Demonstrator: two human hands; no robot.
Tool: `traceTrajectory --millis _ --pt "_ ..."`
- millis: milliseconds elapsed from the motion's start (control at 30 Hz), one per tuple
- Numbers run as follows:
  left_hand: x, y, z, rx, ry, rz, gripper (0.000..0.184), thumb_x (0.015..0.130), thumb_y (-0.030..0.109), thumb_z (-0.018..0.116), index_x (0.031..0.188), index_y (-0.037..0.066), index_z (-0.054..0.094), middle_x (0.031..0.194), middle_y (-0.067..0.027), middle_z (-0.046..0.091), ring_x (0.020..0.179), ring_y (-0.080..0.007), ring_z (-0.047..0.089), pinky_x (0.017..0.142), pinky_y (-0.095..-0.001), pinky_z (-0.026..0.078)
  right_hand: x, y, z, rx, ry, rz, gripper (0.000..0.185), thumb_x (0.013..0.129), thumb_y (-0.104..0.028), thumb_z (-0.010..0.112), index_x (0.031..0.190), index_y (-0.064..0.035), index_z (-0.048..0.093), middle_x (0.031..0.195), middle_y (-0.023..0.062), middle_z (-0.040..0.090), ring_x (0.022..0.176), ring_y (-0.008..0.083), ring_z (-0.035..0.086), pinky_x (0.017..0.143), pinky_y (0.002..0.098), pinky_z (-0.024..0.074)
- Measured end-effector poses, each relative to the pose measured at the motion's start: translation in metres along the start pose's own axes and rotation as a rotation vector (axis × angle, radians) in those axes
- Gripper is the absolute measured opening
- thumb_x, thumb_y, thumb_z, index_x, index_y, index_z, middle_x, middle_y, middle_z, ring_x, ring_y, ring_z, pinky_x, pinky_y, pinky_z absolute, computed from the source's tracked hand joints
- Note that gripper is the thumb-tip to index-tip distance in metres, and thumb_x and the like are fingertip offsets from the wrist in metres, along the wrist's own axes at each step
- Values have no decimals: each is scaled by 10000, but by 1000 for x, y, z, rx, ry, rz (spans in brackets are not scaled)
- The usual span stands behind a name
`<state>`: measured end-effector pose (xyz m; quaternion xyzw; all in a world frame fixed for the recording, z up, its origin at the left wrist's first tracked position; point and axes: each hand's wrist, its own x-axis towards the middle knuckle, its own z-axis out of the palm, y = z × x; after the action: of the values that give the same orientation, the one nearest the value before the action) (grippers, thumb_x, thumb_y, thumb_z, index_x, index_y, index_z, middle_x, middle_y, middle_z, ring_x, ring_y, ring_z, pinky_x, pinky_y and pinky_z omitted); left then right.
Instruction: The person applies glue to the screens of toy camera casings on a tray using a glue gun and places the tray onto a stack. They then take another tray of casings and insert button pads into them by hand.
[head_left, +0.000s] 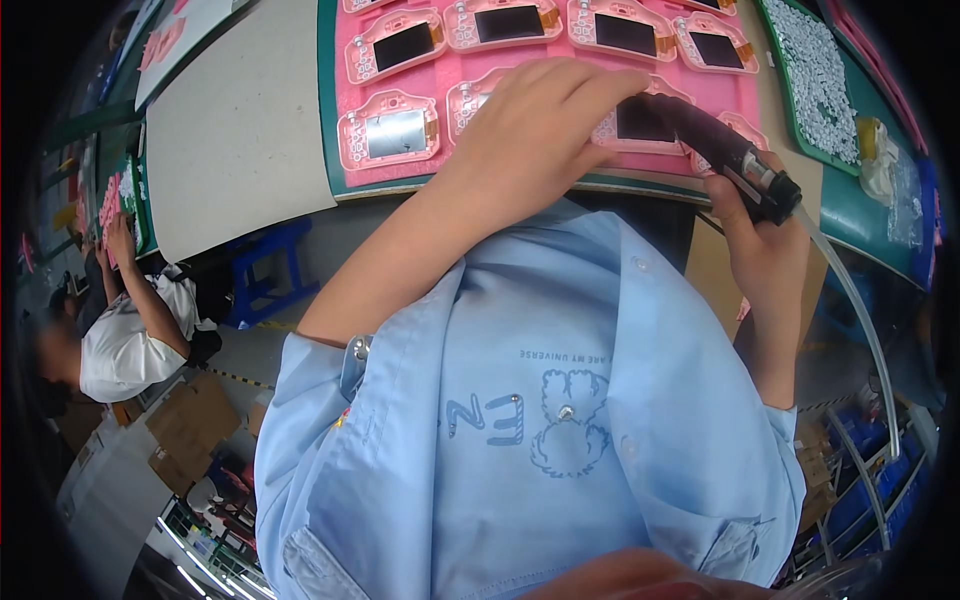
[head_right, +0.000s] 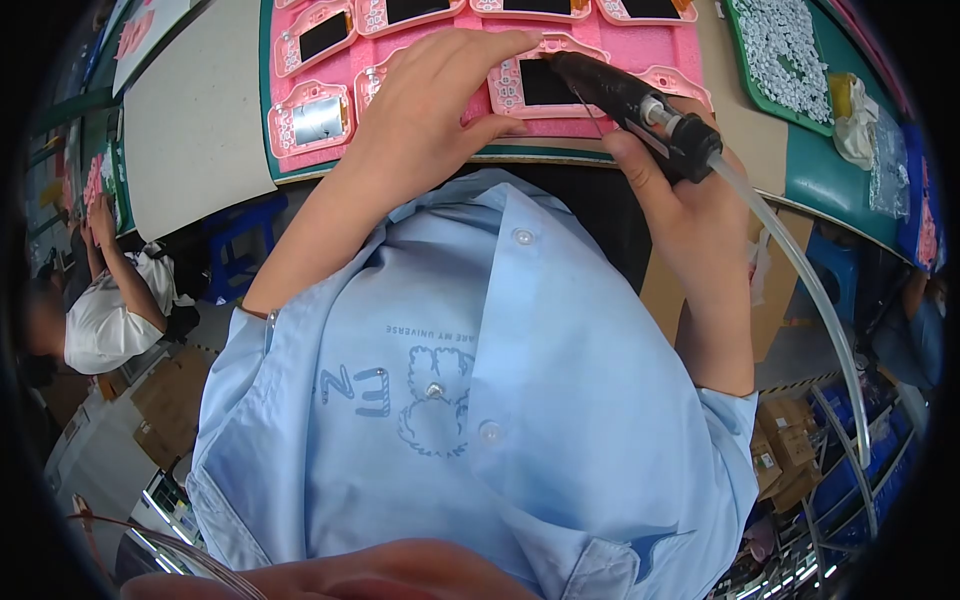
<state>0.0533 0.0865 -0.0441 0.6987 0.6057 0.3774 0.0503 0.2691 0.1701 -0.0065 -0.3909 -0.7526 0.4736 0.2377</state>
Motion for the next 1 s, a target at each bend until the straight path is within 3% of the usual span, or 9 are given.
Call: traceTrajectory --millis 200,600,667,1000 --pt "-1 2 -3 27 -42 -27 629 647 169 784 1223 142 532 1058 -65 606 966 -266 569 814 -369 428 0 -1 1 -11 3 -19 333 825 -250 716 993 3 580 813 57 612 739 123 535 672 253 430" --pt "-1 -2 -1 20 -21 6 608 650 154 782 1208 133 541 1082 -70 608 987 -271 567 821 -375 432 -19 -9 -11 -2 -20 59 300 811 -201 727 970 5 577 796 43 612 726 110 531 665 244 430" --pt "-1 -2 1 9 6 22 562 648 121 755 1171 131 550 1006 -61 587 951 -275 555 807 -387 433 -22 -9 -17 32 -35 66 302 809 -189 729 981 6 575 805 42 621 734 109 538 673 239 432" --pt "0 5 -6 -37 65 46 492 645 113 744 1105 135 570 973 -55 579 937 -277 549 800 -394 433 -24 -29 -24 -315 -110 74 333 790 -191 735 1021 -12 576 789 82 650 682 165 584 642 268 459"
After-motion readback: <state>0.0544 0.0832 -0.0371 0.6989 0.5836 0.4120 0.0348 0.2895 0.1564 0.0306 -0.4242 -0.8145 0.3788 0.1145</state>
